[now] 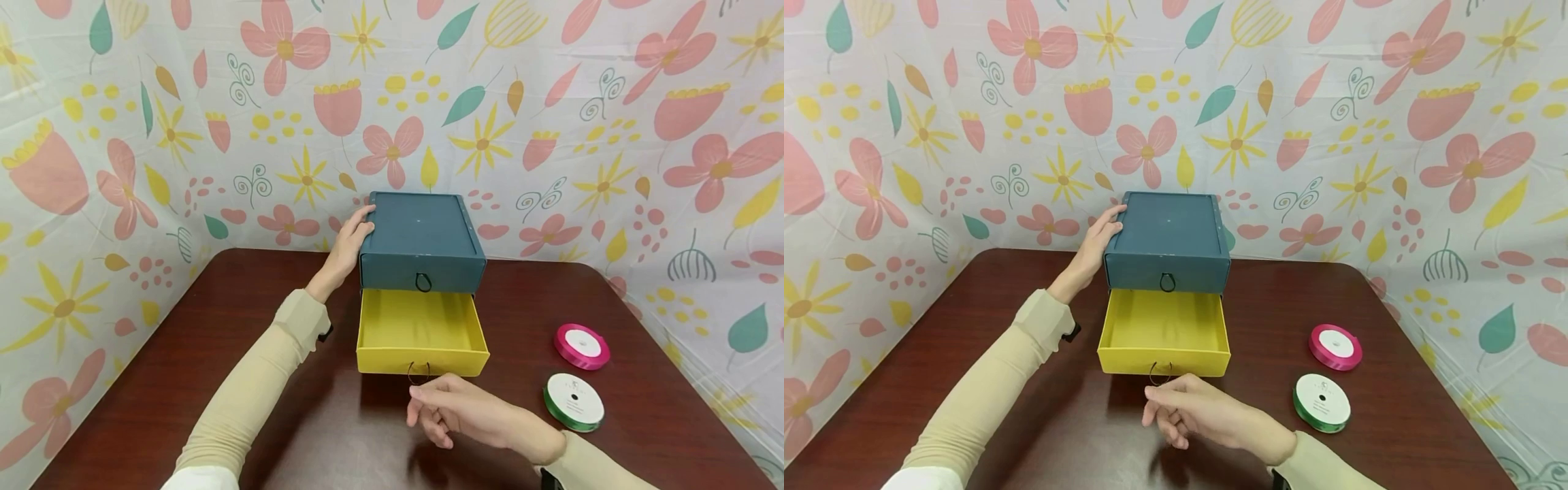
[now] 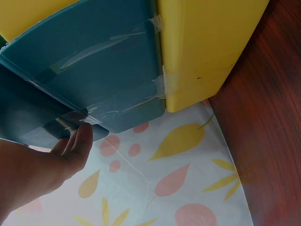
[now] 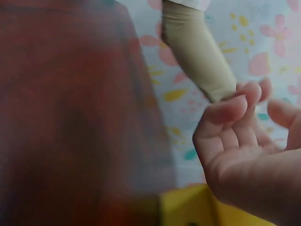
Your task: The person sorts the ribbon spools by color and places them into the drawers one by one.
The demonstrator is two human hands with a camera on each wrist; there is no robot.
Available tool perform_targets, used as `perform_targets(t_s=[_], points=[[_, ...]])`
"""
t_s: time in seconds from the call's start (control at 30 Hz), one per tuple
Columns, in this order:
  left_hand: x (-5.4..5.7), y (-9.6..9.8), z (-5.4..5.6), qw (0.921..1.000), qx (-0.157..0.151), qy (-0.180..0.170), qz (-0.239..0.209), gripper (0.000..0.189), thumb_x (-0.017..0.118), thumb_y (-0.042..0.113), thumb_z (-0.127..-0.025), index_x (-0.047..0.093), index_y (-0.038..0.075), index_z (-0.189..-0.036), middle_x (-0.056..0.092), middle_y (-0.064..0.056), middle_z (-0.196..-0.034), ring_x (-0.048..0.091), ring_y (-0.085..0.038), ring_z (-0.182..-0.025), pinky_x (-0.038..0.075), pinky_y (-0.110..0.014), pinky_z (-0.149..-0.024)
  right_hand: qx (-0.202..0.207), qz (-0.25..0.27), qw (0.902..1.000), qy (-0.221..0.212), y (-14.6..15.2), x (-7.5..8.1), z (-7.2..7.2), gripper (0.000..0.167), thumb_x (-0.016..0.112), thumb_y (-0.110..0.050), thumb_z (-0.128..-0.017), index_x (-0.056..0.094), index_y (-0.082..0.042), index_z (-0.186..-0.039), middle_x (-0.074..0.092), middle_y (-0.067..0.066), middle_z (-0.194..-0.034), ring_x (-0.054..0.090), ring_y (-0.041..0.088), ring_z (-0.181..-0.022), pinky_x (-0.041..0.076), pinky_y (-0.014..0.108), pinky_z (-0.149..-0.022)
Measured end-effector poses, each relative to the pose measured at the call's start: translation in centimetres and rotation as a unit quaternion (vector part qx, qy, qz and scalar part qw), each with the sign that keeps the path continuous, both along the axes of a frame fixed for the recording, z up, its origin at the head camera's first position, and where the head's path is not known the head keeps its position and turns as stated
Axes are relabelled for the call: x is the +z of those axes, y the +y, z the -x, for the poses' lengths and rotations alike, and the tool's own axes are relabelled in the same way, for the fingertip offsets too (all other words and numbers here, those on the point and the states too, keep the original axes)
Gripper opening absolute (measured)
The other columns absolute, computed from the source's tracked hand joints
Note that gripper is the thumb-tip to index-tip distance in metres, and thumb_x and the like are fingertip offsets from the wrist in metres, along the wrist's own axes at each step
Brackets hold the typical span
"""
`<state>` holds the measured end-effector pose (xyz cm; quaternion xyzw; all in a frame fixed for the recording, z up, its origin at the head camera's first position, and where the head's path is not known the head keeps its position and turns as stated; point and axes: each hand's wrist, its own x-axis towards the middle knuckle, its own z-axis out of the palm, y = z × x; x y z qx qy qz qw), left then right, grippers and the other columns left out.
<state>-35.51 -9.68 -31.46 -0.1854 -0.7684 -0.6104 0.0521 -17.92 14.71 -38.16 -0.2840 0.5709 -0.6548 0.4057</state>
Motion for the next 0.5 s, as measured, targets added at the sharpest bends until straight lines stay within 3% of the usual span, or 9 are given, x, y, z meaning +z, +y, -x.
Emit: perform_targets(t_s=[0.13,0.23,0.3,0.37,0.43,0.5], points=[[-0.1,0.0,0.0,1.0000,0.008,0.004,0.002,0.050,0.036,0.036,-0.102,0.034,0.025,-0.151,0.030,-0.009,-0.152,0.032,-0.027,-0.133,0.028,-0.050,-0.111,0.020,0.046,0.9948,0.088,2.3,2.4,0.7,0.028,0.036,-0.005,-0.102,0.055,0.014,-0.098,0.050,0.007,-0.064,0.048,0.009,-0.057,0.041,0.021,-0.050],[-0.1,0.1,0.1,0.9999,0.011,0.007,0.004,0.050,0.036,0.036,-0.102,0.035,0.024,-0.151,0.028,-0.009,-0.153,0.031,-0.027,-0.136,0.027,-0.052,-0.112,0.008,0.089,0.9846,0.151,4.9,4.3,1.9,0.027,0.030,0.006,-0.100,0.056,0.011,-0.102,0.045,0.016,-0.069,0.044,0.020,-0.058,0.037,0.030,-0.045],[-0.2,0.1,0.1,0.9999,0.011,0.007,0.002,0.050,0.036,0.036,-0.102,0.035,0.024,-0.151,0.028,-0.009,-0.154,0.030,-0.027,-0.136,0.027,-0.052,-0.111,-0.011,0.118,0.9753,0.186,7.0,5.3,2.9,0.034,0.024,0.010,-0.099,0.058,0.008,-0.106,0.047,0.015,-0.072,0.042,0.026,-0.060,0.034,0.037,-0.045],[-0.2,0.1,0.1,0.9999,0.009,0.008,0.003,0.050,0.036,0.036,-0.102,0.035,0.025,-0.150,0.028,-0.009,-0.154,0.031,-0.027,-0.135,0.027,-0.052,-0.112,-0.061,0.129,0.9672,0.210,9.0,6.0,3.8,0.038,0.021,0.010,-0.099,0.058,0.006,-0.108,0.052,0.012,-0.074,0.043,0.028,-0.061,0.034,0.040,-0.048],[0.2,0.1,-0.2,1.0000,0.006,0.001,0.003,0.049,0.035,0.034,-0.103,0.034,0.024,-0.151,0.028,-0.010,-0.154,0.031,-0.029,-0.134,0.027,-0.052,-0.111,-0.140,0.106,0.9566,0.232,10.9,6.6,4.5,0.037,0.023,0.007,-0.101,0.058,0.005,-0.110,0.057,0.008,-0.076,0.048,0.025,-0.062,0.040,0.036,-0.049],[0.3,0.0,-0.2,1.0000,0.004,-0.001,0.002,0.049,0.035,0.035,-0.103,0.033,0.026,-0.151,0.027,-0.010,-0.154,0.031,-0.029,-0.135,0.027,-0.052,-0.112,-0.246,0.046,0.9334,0.257,12.7,6.8,5.3,0.029,0.032,0.000,-0.103,0.059,0.003,-0.110,0.062,0.004,-0.077,0.055,0.021,-0.063,0.047,0.031,-0.053]])
